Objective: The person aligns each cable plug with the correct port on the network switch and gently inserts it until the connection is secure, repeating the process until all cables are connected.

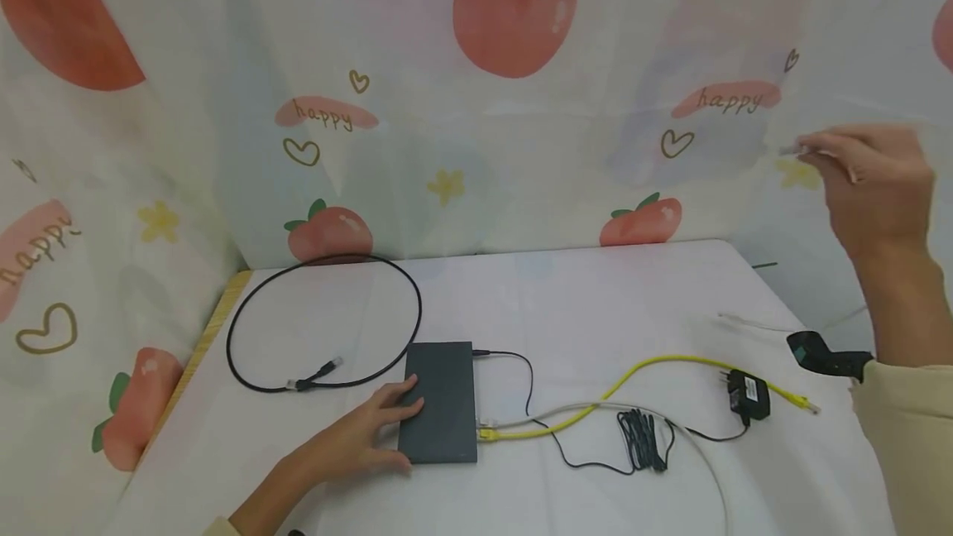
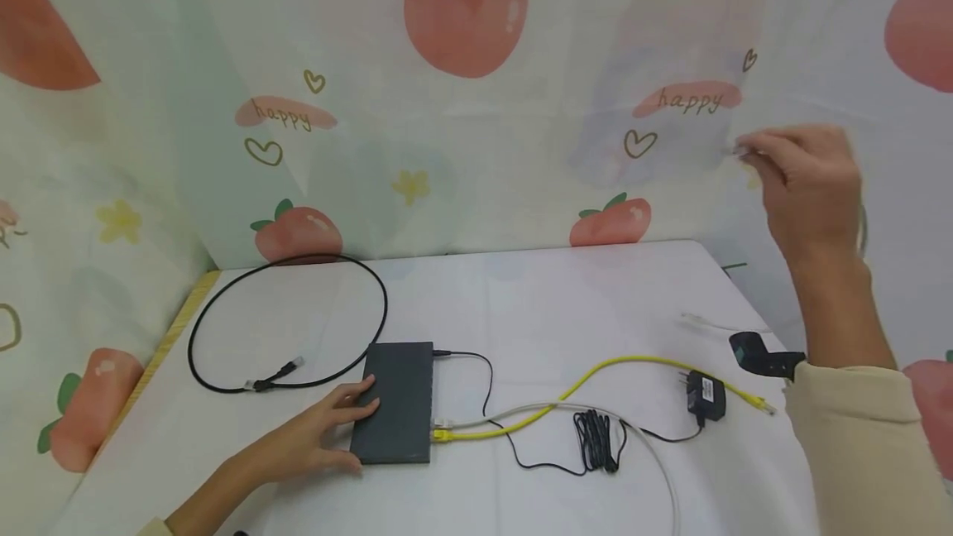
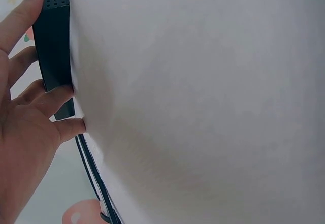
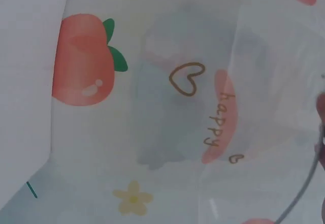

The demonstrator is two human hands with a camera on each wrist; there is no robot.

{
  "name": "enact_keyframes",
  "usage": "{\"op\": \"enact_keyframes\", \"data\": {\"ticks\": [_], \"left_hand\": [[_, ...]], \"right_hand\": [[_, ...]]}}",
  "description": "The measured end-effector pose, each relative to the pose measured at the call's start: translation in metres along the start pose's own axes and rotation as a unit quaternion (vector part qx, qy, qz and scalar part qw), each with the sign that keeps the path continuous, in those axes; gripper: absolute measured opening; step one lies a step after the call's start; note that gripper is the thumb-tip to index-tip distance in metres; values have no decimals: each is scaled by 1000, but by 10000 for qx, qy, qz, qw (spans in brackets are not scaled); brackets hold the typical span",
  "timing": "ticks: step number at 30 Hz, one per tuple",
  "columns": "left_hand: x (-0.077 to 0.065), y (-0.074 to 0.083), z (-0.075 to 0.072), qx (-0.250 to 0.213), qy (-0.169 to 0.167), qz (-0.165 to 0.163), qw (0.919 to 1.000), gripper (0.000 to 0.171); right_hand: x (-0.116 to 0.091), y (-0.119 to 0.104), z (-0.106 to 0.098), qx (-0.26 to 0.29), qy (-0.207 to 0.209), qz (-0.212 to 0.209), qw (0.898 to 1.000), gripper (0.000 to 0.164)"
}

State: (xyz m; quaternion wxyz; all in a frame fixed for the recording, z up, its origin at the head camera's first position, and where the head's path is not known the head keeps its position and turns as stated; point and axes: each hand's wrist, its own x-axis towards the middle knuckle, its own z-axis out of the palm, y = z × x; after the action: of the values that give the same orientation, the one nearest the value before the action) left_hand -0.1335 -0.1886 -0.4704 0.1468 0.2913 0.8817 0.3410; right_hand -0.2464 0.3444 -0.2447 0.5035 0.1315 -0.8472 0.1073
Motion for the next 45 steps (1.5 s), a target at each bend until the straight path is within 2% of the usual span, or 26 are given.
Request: {"op": "enact_keyframes", "data": {"ticks": [2,4,5,7,8,9,12,13,16,21,28,30,33,40,43,45], "left_hand": [[-1,1,-1,-8,-12,-45,10000,81],[-1,1,-1,-4,-6,-76,10000,81],[-1,1,-1,7,-1,-85,10000,81],[0,-1,0,25,19,-65,10000,80],[0,-2,0,27,25,-57,10000,80],[0,-2,0,26,33,-40,10000,80],[1,-2,1,19,43,-37,10000,80],[1,-2,1,10,51,-33,10000,80],[0,-1,1,49,73,-41,10000,80],[0,-2,1,61,58,-69,9999,80],[1,-2,0,-9,28,-107,9999,80],[0,-2,1,-13,24,-103,9999,81],[0,-2,1,-4,38,-75,10000,81],[0,-2,2,52,86,18,9999,80],[1,-1,1,21,116,68,9999,81],[1,-1,2,-6,130,109,9999,81]], "right_hand": [[-9,-4,10,452,-524,-934,9932,22],[-23,-11,26,984,-1015,-1816,9732,31],[-31,-17,35,1246,-1225,-2187,9600,38],[-47,-33,52,1620,-1610,-2646,9369,57],[-56,-42,59,1716,-1826,-2728,9289,55],[-64,-51,65,1808,-1973,-2799,9220,47],[-85,-75,78,2021,-2536,-2582,9100,20],[-91,-82,81,2099,-2669,-2444,9083,16],[-108,-100,89,2212,-3003,-2071,9044,28],[-135,-122,100,2350,-3426,-1731,8930,23],[-165,-153,108,2926,-4156,-1129,8538,19],[-172,-161,109,3030,-4265,-945,8470,19],[-179,-172,108,3010,-4392,-645,8440,17],[-187,-196,108,2586,-4537,-122,8527,15],[-189,-206,109,2562,-4641,-93,8479,15],[-191,-213,110,2634,-4729,-123,8407,15]]}}
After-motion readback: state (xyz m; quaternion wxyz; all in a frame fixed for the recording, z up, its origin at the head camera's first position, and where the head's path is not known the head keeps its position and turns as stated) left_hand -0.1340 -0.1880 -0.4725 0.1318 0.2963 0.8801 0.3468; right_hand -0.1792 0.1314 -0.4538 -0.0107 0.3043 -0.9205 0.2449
